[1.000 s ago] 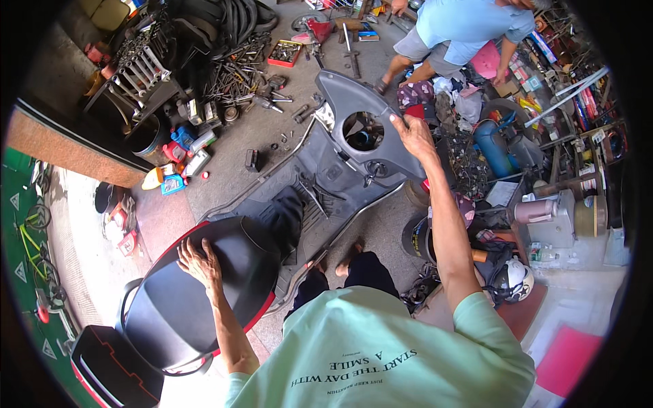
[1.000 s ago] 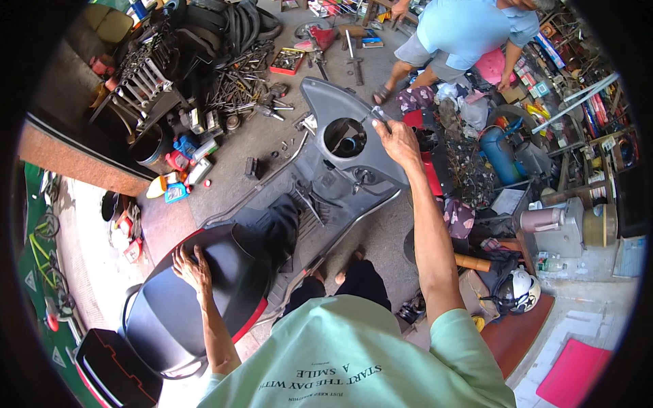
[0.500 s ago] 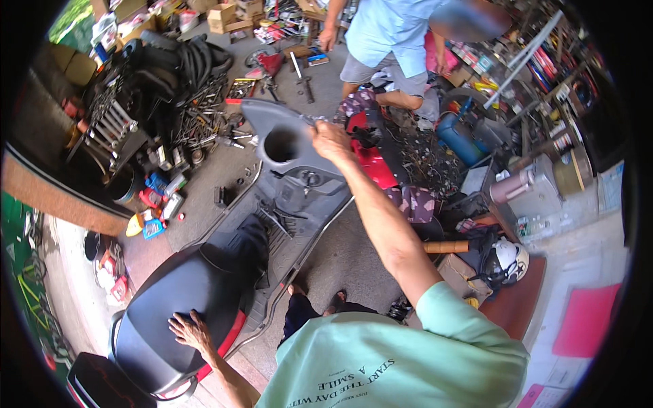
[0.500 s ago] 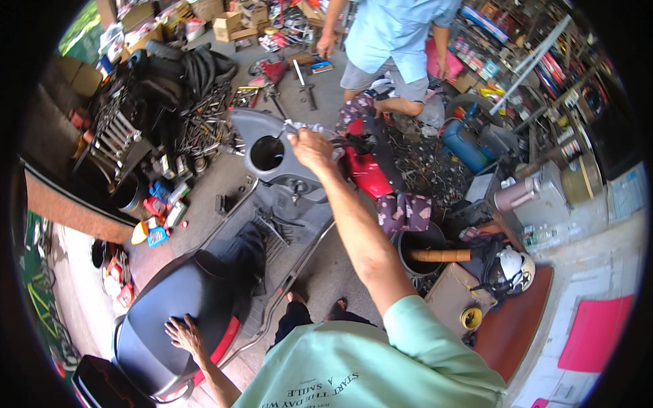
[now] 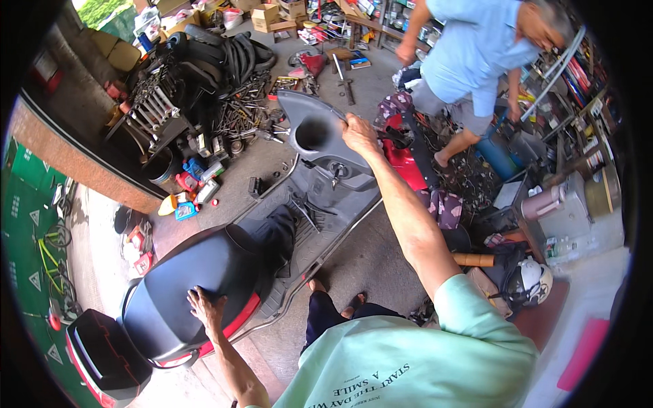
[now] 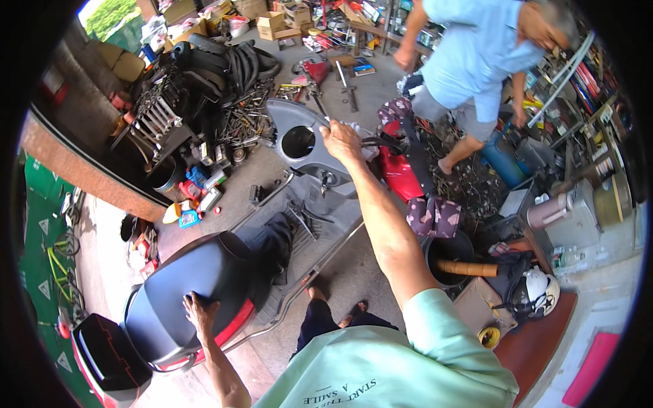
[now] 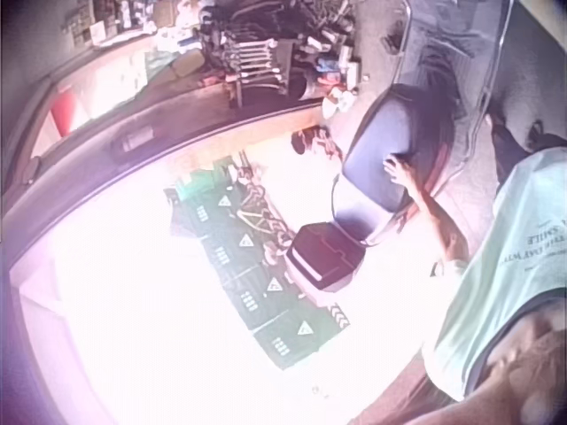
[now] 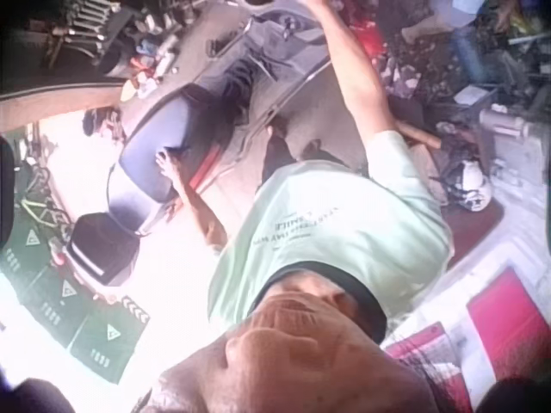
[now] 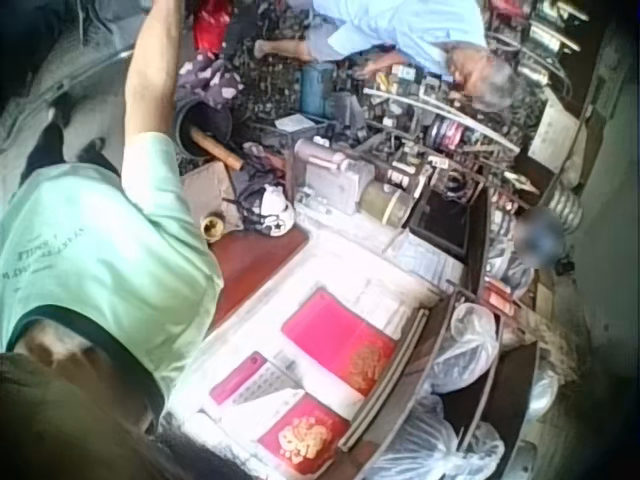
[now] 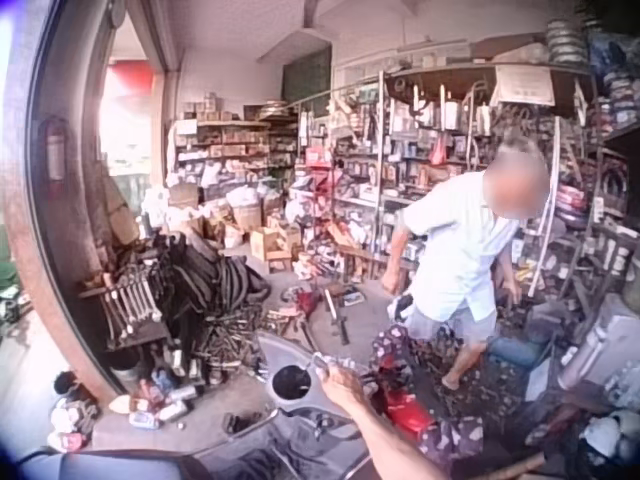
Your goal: The person works on a scooter in a cluttered repair shop. They handle the scooter's body and fuel tank area, then sit on the floor to work on the front wheel and suspension assembly. They manipulate the wheel and fork components with their hands.
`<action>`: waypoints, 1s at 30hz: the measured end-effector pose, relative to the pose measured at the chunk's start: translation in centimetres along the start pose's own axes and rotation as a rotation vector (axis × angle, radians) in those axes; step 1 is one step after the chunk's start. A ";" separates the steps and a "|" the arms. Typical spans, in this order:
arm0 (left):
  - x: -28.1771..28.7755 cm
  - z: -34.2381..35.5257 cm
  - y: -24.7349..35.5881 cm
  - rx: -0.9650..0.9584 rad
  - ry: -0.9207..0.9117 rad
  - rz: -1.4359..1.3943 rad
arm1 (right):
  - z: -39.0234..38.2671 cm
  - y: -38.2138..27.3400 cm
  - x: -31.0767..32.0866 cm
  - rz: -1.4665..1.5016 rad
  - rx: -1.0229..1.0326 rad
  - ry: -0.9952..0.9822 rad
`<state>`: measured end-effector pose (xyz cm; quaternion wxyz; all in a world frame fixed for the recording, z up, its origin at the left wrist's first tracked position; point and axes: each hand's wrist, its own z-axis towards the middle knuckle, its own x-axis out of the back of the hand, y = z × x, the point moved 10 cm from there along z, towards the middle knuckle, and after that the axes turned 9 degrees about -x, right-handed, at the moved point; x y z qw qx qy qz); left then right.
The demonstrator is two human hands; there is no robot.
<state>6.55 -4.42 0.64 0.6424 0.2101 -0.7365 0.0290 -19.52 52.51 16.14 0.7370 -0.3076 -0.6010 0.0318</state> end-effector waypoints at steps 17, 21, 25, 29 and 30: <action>0.7 -0.8 -0.3 -0.003 0.074 0.016 | 0.9 -0.5 -0.7 0.001 0.014 -0.101; 0.5 -0.7 -0.1 0.013 0.052 0.036 | 1.1 -0.3 -0.9 0.008 0.019 -0.123; 0.6 -0.1 0.0 -0.031 0.096 0.053 | 1.4 -0.2 -0.8 -0.011 0.017 -0.074; -0.5 -0.6 2.7 -0.129 0.350 0.158 | 0.4 -1.6 -0.1 -0.017 0.027 -0.052; -0.7 -0.8 8.2 -0.343 0.372 0.056 | 0.3 -1.0 0.9 -0.023 0.014 -0.027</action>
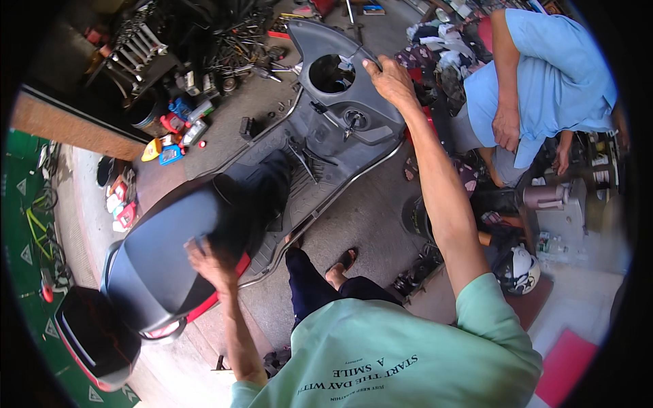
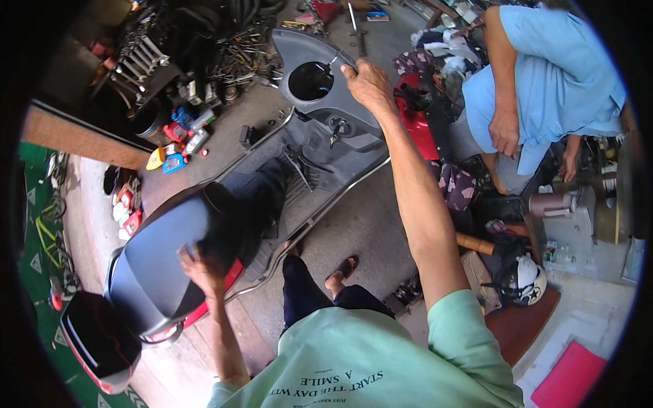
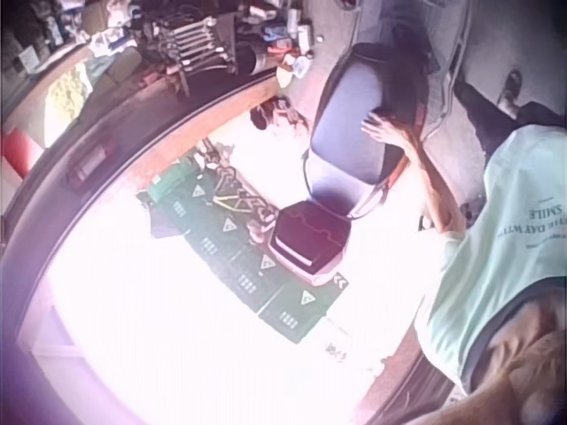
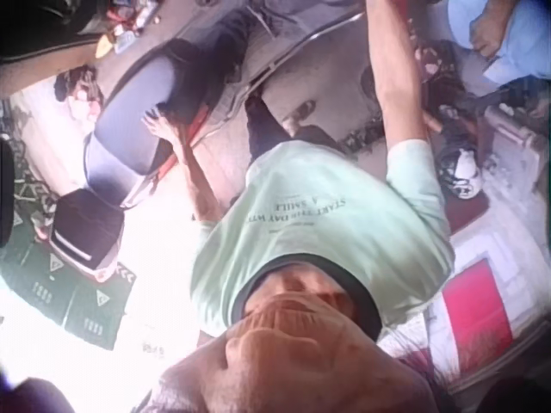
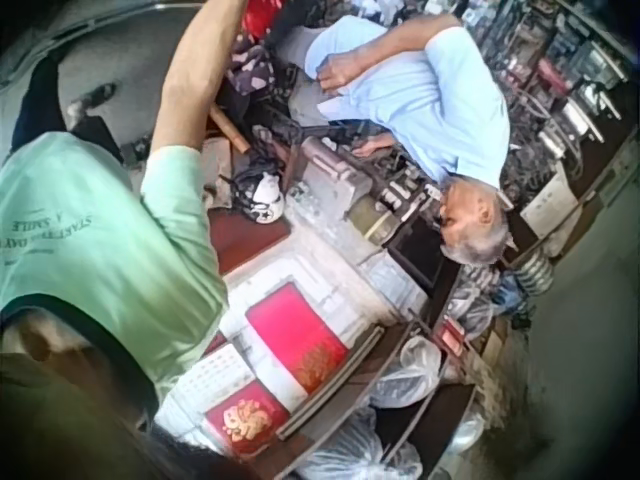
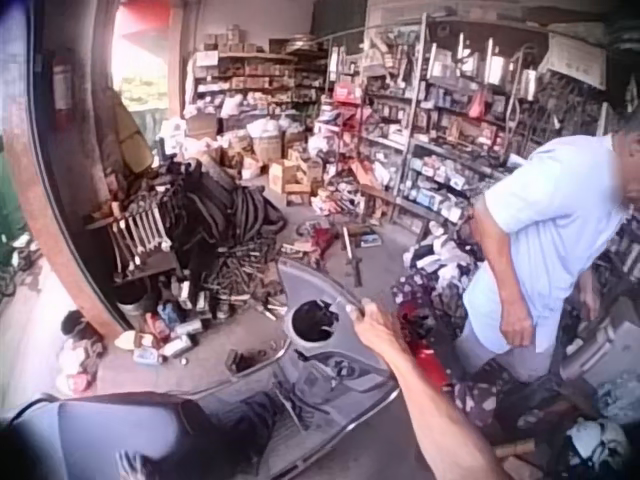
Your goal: The person works on a scooter in a cluttered repair shop. They handle the scooter's body and fuel tank area, then sit on the floor to work on the front wheel and suspension assembly. They manipulate the wheel and fork components with their hands.
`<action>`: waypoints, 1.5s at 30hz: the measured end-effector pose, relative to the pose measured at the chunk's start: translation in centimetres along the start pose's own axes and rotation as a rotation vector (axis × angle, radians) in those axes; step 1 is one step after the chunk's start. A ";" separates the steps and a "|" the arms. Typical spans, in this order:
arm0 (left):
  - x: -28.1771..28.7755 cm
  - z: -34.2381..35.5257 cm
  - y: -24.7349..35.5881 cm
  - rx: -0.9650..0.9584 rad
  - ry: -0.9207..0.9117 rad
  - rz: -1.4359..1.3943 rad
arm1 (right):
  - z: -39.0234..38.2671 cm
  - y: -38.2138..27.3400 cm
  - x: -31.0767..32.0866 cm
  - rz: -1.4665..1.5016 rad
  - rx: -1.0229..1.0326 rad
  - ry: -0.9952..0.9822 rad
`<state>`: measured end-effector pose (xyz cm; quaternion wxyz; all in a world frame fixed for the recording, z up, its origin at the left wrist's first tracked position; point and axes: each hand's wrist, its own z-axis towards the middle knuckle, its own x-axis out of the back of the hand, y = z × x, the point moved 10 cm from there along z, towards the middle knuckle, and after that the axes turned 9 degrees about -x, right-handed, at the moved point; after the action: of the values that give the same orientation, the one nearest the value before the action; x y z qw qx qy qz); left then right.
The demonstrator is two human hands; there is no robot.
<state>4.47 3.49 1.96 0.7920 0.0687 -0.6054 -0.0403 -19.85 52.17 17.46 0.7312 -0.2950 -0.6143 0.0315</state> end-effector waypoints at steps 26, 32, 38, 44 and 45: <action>-31.3 3.5 4.0 0.685 -0.011 -0.453 | -1.2 1.1 0.8 0.109 -0.309 0.147; -29.0 5.3 9.1 0.423 -0.186 -0.079 | -1.5 1.0 0.8 0.048 -0.319 0.123; -32.5 8.8 21.5 -0.215 -0.427 -0.507 | -1.8 0.6 1.2 0.016 -0.269 0.184; -39.3 6.6 19.5 -0.535 -0.740 -0.121 | -1.1 -0.9 2.1 -0.435 0.082 0.181; -39.2 6.7 18.9 -0.580 -0.731 -0.096 | -1.4 -1.8 1.9 -0.539 0.219 0.177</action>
<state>-12.72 27.55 -30.69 0.5104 -0.1461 -0.8047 -0.2659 -18.69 50.94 19.86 0.7914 -0.0424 -0.5971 -0.1238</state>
